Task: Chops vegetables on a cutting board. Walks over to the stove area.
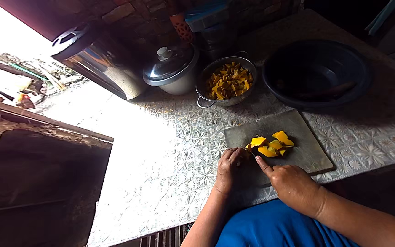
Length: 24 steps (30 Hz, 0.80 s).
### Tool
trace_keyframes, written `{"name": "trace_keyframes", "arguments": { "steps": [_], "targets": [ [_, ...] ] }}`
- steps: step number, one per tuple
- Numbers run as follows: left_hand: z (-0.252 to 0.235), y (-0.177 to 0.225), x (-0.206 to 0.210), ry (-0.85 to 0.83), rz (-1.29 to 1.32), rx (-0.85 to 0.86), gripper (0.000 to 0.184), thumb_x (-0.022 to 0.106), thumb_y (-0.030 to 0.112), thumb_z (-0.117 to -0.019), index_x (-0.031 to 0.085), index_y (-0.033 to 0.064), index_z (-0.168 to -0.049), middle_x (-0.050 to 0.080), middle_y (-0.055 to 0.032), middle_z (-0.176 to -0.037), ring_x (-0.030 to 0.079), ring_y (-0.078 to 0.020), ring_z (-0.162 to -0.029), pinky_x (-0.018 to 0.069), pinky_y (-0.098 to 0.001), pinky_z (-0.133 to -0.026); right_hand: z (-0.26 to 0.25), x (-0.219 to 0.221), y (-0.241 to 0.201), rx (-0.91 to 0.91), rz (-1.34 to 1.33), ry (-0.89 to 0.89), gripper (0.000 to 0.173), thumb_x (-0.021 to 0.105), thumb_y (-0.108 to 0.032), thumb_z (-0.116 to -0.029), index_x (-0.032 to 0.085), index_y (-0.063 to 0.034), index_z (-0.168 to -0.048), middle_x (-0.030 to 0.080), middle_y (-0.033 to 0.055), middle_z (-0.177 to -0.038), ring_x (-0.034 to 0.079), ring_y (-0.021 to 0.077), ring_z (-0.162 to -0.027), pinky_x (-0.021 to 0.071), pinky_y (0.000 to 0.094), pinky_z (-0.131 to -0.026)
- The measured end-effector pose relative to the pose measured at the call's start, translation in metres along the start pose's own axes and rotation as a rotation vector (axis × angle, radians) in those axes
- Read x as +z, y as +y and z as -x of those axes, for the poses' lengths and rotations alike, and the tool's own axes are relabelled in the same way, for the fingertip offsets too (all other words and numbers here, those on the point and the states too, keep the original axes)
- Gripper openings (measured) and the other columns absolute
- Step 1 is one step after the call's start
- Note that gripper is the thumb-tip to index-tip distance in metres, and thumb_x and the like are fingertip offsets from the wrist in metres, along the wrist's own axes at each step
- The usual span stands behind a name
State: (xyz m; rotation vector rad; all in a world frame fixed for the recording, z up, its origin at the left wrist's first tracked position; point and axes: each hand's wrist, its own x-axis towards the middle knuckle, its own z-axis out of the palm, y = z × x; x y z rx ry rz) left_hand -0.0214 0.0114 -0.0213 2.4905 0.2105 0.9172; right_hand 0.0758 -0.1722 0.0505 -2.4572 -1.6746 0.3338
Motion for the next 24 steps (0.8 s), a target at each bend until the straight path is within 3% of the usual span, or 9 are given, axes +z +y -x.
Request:
{"name": "trace_keyframes", "arguments": {
  "steps": [3,8,13,19,21,24],
  "targets": [
    [0.001,0.002,0.000,-0.003,-0.010,-0.002,0.013,0.077,0.011,-0.0856,0.076,0.0044,-0.097,0.076,-0.0091,-0.098,0.072,-0.0162,-0.094,0.0579,-0.0257,-0.089,-0.007,-0.001,0.001,0.041,-0.079,-0.166,0.064,0.048,-0.002,-0.0983,0.034,-0.0060,-0.161,0.070,0.0170,-0.083,0.071,0.0367,-0.077,0.0560,0.0488,-0.066],
    [-0.001,0.001,0.002,0.004,-0.040,0.020,0.013,0.076,0.008,-0.0836,0.076,0.0047,-0.096,0.076,-0.0087,-0.096,0.073,-0.0162,-0.094,0.0582,-0.0263,-0.089,-0.014,-0.010,-0.004,0.076,-0.113,-0.333,0.069,0.042,0.001,-0.1009,0.018,-0.0059,-0.165,0.070,0.0219,-0.096,0.071,0.0419,-0.092,0.0554,0.0535,-0.076],
    [0.001,0.004,0.002,-0.001,-0.054,-0.002,0.014,0.076,0.009,-0.0841,0.076,0.0042,-0.097,0.076,-0.0089,-0.098,0.073,-0.0159,-0.094,0.0592,-0.0266,-0.088,-0.024,-0.015,-0.005,0.066,-0.155,-0.363,0.069,0.041,0.002,-0.1011,0.017,-0.0053,-0.165,0.069,0.0251,-0.102,0.069,0.0448,-0.100,0.0539,0.0579,-0.083],
    [0.004,0.005,0.004,0.031,-0.081,-0.036,0.014,0.075,0.011,-0.0863,0.074,0.0035,-0.098,0.074,-0.0106,-0.098,0.072,-0.0179,-0.091,0.0603,-0.0280,-0.084,-0.002,-0.012,0.001,0.079,-0.180,-0.350,0.065,0.040,-0.006,-0.1044,0.018,-0.0074,-0.165,0.071,0.0231,-0.098,0.070,0.0440,-0.096,0.0540,0.0579,-0.081],
    [0.004,0.007,0.003,0.041,-0.086,-0.048,0.014,0.073,0.010,-0.0883,0.074,0.0024,-0.099,0.074,-0.0116,-0.099,0.072,-0.0191,-0.091,0.0605,-0.0286,-0.082,0.010,-0.005,0.011,0.062,-0.251,-0.232,0.059,0.042,-0.011,-0.1052,0.029,-0.0099,-0.163,0.071,0.0213,-0.091,0.071,0.0426,-0.089,0.0543,0.0578,-0.078],
    [0.004,0.011,0.003,0.006,-0.100,-0.072,0.023,0.068,0.010,-0.0917,0.073,-0.0028,-0.111,0.073,-0.0173,-0.105,0.073,-0.0246,-0.094,0.0605,-0.0337,-0.085,0.023,0.025,0.029,-0.034,-0.313,0.371,0.052,0.053,-0.010,-0.0909,0.062,-0.0041,-0.142,0.063,0.0094,-0.061,0.063,0.0279,-0.051,0.0535,0.0459,-0.049]
  ]
}}
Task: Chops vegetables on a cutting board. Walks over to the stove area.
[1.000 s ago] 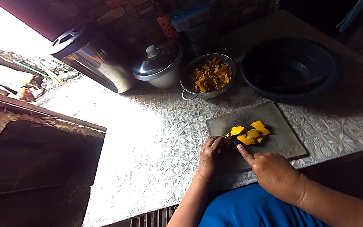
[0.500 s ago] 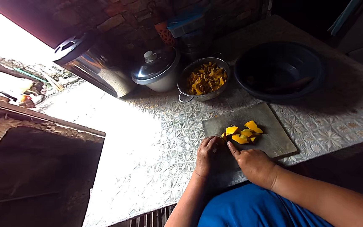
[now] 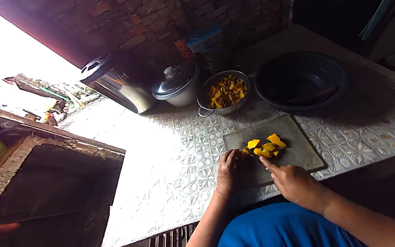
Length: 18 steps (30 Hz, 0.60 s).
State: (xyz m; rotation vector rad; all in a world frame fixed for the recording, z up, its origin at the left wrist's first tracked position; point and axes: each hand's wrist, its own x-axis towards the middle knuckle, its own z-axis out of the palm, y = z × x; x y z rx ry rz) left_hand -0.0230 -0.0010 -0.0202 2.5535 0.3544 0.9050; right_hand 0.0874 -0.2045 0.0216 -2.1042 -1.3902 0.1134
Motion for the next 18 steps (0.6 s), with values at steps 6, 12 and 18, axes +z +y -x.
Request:
{"name": "trace_keyframes", "arguments": {
  "steps": [6,12,18],
  "targets": [
    [-0.005,0.010,0.009,-0.126,-0.172,0.040,0.068,0.062,0.056,-0.0911,0.068,0.0000,-0.129,0.069,-0.0212,-0.127,0.066,-0.0397,-0.116,0.0497,-0.0545,-0.102,0.003,-0.022,0.037,-0.004,-0.090,0.303,0.051,0.047,-0.017,-0.0952,0.062,-0.0007,-0.141,0.066,0.0072,-0.066,0.053,0.0166,-0.047,0.0485,0.0343,-0.048],
    [-0.027,0.018,0.017,-0.152,-0.288,-0.060,0.057,0.076,0.056,-0.0786,0.077,0.0097,-0.111,0.072,-0.0150,-0.109,0.068,-0.0368,-0.102,0.0555,-0.0502,-0.087,0.008,-0.024,0.066,0.081,-0.023,0.363,0.052,0.045,-0.018,-0.0954,0.062,-0.0004,-0.141,0.066,0.0096,-0.065,0.054,0.0197,-0.047,0.0464,0.0374,-0.046],
    [-0.018,-0.002,0.013,-0.047,-0.273,-0.031,0.030,0.074,0.042,-0.0837,0.077,0.0141,-0.096,0.073,-0.0107,-0.104,0.069,-0.0325,-0.099,0.0534,-0.0481,-0.087,0.016,-0.024,0.094,0.153,-0.005,0.431,0.052,0.046,-0.017,-0.0947,0.062,0.0014,-0.140,0.067,0.0132,-0.066,0.054,0.0210,-0.046,0.0461,0.0381,-0.047]
  ]
}}
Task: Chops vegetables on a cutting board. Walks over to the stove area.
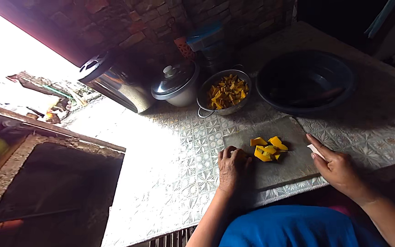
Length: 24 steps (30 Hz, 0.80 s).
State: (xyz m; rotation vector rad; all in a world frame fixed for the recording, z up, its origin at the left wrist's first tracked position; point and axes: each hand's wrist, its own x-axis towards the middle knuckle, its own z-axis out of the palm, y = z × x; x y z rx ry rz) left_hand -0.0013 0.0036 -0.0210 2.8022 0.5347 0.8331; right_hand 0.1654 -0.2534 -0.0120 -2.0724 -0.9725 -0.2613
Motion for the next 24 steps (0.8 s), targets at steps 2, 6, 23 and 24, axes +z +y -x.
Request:
{"name": "trace_keyframes", "arguments": {
  "steps": [2,6,23,24],
  "targets": [
    [0.002,-0.006,-0.002,0.002,-0.037,-0.042,0.030,0.071,0.039,-0.0856,0.076,0.0125,-0.098,0.072,-0.0139,-0.108,0.068,-0.0349,-0.100,0.0527,-0.0501,-0.088,0.002,0.002,0.008,0.013,0.002,0.005,0.051,0.046,-0.016,-0.0949,0.061,0.0025,-0.140,0.067,0.0153,-0.068,0.054,0.0221,-0.047,0.0466,0.0388,-0.048],
    [-0.006,-0.009,-0.006,-0.061,-0.039,-0.131,0.032,0.071,0.034,-0.0877,0.073,0.0052,-0.100,0.069,-0.0196,-0.106,0.068,-0.0382,-0.097,0.0561,-0.0504,-0.082,0.003,0.010,0.015,0.045,0.004,0.031,0.052,0.047,-0.016,-0.0945,0.061,0.0038,-0.140,0.069,0.0178,-0.071,0.056,0.0246,-0.048,0.0480,0.0407,-0.050],
    [-0.116,-0.008,-0.047,0.267,0.203,-0.076,0.020,0.082,0.014,-0.0815,0.073,-0.0014,-0.091,0.069,-0.0172,-0.092,0.067,-0.0254,-0.082,0.0574,-0.0398,-0.075,0.004,0.020,0.017,0.079,0.016,0.181,0.052,0.048,-0.016,-0.0958,0.058,0.0066,-0.141,0.070,0.0185,-0.070,0.055,0.0211,-0.046,0.0483,0.0360,-0.048],
    [-0.137,-0.006,-0.050,0.280,0.211,-0.056,0.021,0.082,0.014,-0.0829,0.074,-0.0012,-0.095,0.068,-0.0188,-0.099,0.067,-0.0291,-0.092,0.0570,-0.0432,-0.082,0.004,0.020,0.017,0.077,0.005,0.184,0.052,0.048,-0.016,-0.0958,0.058,0.0068,-0.142,0.071,0.0193,-0.074,0.056,0.0204,-0.048,0.0498,0.0339,-0.051]
  ]
}}
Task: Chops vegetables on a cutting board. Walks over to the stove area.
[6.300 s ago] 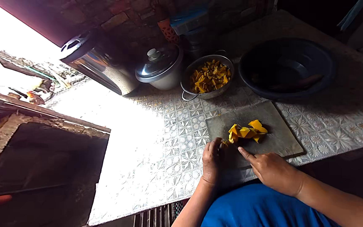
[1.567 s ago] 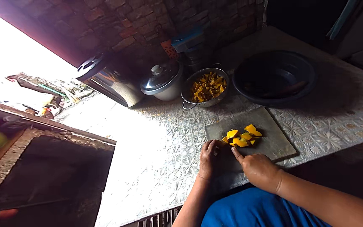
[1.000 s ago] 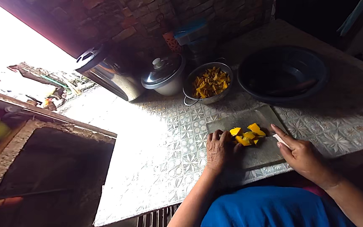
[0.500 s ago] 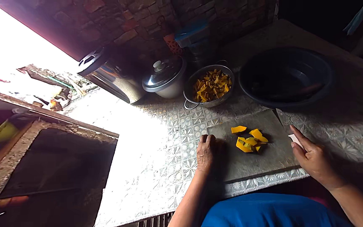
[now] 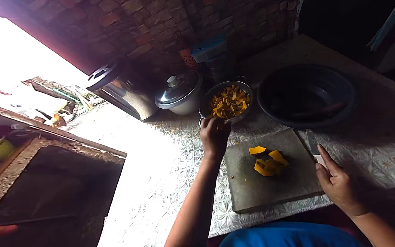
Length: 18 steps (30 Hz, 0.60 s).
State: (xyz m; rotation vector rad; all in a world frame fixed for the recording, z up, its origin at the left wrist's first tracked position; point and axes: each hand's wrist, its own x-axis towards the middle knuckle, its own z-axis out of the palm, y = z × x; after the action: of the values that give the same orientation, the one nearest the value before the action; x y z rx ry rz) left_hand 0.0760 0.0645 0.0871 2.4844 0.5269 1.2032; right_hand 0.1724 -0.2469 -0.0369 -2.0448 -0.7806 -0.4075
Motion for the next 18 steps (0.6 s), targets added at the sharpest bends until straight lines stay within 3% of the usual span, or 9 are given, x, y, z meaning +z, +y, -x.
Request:
{"name": "trace_keyframes", "arguments": {
  "steps": [2,3,5,6,9,11,14,16,18],
  "targets": [
    [-0.043,0.004,0.008,-0.099,0.006,-0.009,0.028,0.078,0.020,-0.0892,0.073,0.0013,-0.109,0.065,-0.0207,-0.118,0.064,-0.0328,-0.111,0.0538,-0.0474,-0.094,0.001,0.000,0.002,-0.005,-0.018,0.007,0.052,0.049,-0.016,-0.0961,0.057,0.0070,-0.142,0.073,0.0210,-0.079,0.057,0.0199,-0.050,0.0509,0.0322,-0.053],
    [-0.061,0.004,0.013,-0.202,0.036,-0.045,0.037,0.075,0.025,-0.0930,0.070,0.0021,-0.122,0.061,-0.0228,-0.130,0.059,-0.0352,-0.123,0.0497,-0.0503,-0.102,0.001,0.000,0.002,-0.007,-0.025,0.009,0.052,0.049,-0.016,-0.0962,0.057,0.0075,-0.142,0.073,0.0214,-0.080,0.057,0.0193,-0.050,0.0505,0.0317,-0.052],
    [-0.086,0.001,0.025,-0.400,0.101,-0.125,0.052,0.062,0.032,-0.1029,0.054,0.0052,-0.146,0.050,-0.0250,-0.147,0.050,-0.0372,-0.137,0.0425,-0.0529,-0.112,0.003,0.000,0.002,-0.007,-0.037,0.007,0.052,0.049,-0.016,-0.0965,0.056,0.0085,-0.142,0.074,0.0227,-0.083,0.059,0.0188,-0.052,0.0517,0.0304,-0.056],
    [-0.092,0.002,0.027,-0.460,0.112,-0.154,0.053,0.057,0.033,-0.1058,0.049,0.0056,-0.150,0.048,-0.0248,-0.150,0.048,-0.0369,-0.140,0.0398,-0.0530,-0.114,0.003,0.000,0.002,-0.008,-0.039,0.010,0.052,0.048,-0.015,-0.0964,0.056,0.0088,-0.142,0.074,0.0231,-0.084,0.060,0.0192,-0.053,0.0523,0.0302,-0.056],
    [-0.080,0.011,0.025,-0.506,0.057,-0.109,0.040,0.054,0.025,-0.1068,0.060,-0.0004,-0.137,0.055,-0.0236,-0.145,0.052,-0.0355,-0.136,0.0422,-0.0511,-0.113,0.002,0.001,0.003,-0.005,-0.059,0.014,0.052,0.049,-0.015,-0.0964,0.056,0.0091,-0.142,0.074,0.0236,-0.087,0.062,0.0196,-0.055,0.0539,0.0298,-0.059],
    [-0.054,0.014,0.019,-0.533,0.021,-0.044,0.031,0.057,0.016,-0.1044,0.065,-0.0006,-0.130,0.062,-0.0221,-0.134,0.063,-0.0338,-0.122,0.0507,-0.0506,-0.104,0.003,0.001,0.003,-0.003,-0.057,0.016,0.052,0.049,-0.016,-0.0962,0.057,0.0086,-0.141,0.074,0.0219,-0.083,0.060,0.0180,-0.053,0.0522,0.0288,-0.057],
    [-0.013,0.006,0.016,-0.602,0.025,-0.040,0.025,0.058,0.012,-0.1020,0.072,0.0031,-0.121,0.070,-0.0157,-0.121,0.070,-0.0250,-0.107,0.0572,-0.0433,-0.094,0.002,0.000,0.004,-0.001,-0.051,-0.002,0.051,0.049,-0.016,-0.0975,0.057,0.0066,-0.143,0.071,0.0179,-0.074,0.054,0.0176,-0.048,0.0489,0.0323,-0.050],
    [0.016,0.000,0.015,-0.645,0.029,-0.063,0.028,0.055,0.016,-0.1028,0.072,0.0034,-0.121,0.071,-0.0149,-0.117,0.071,-0.0219,-0.096,0.0582,-0.0385,-0.085,0.002,-0.001,0.003,0.008,-0.053,-0.014,0.051,0.048,-0.017,-0.0978,0.056,0.0062,-0.143,0.070,0.0168,-0.073,0.052,0.0168,-0.047,0.0478,0.0316,-0.050],
    [0.038,-0.001,0.011,-0.697,0.036,-0.087,0.031,0.055,0.019,-0.1029,0.071,0.0038,-0.124,0.071,-0.0155,-0.119,0.071,-0.0219,-0.095,0.0574,-0.0361,-0.083,0.002,-0.002,0.002,0.012,-0.047,-0.020,0.051,0.048,-0.016,-0.0975,0.056,0.0067,-0.143,0.071,0.0176,-0.075,0.054,0.0173,-0.049,0.0489,0.0317,-0.051]
  ]
}}
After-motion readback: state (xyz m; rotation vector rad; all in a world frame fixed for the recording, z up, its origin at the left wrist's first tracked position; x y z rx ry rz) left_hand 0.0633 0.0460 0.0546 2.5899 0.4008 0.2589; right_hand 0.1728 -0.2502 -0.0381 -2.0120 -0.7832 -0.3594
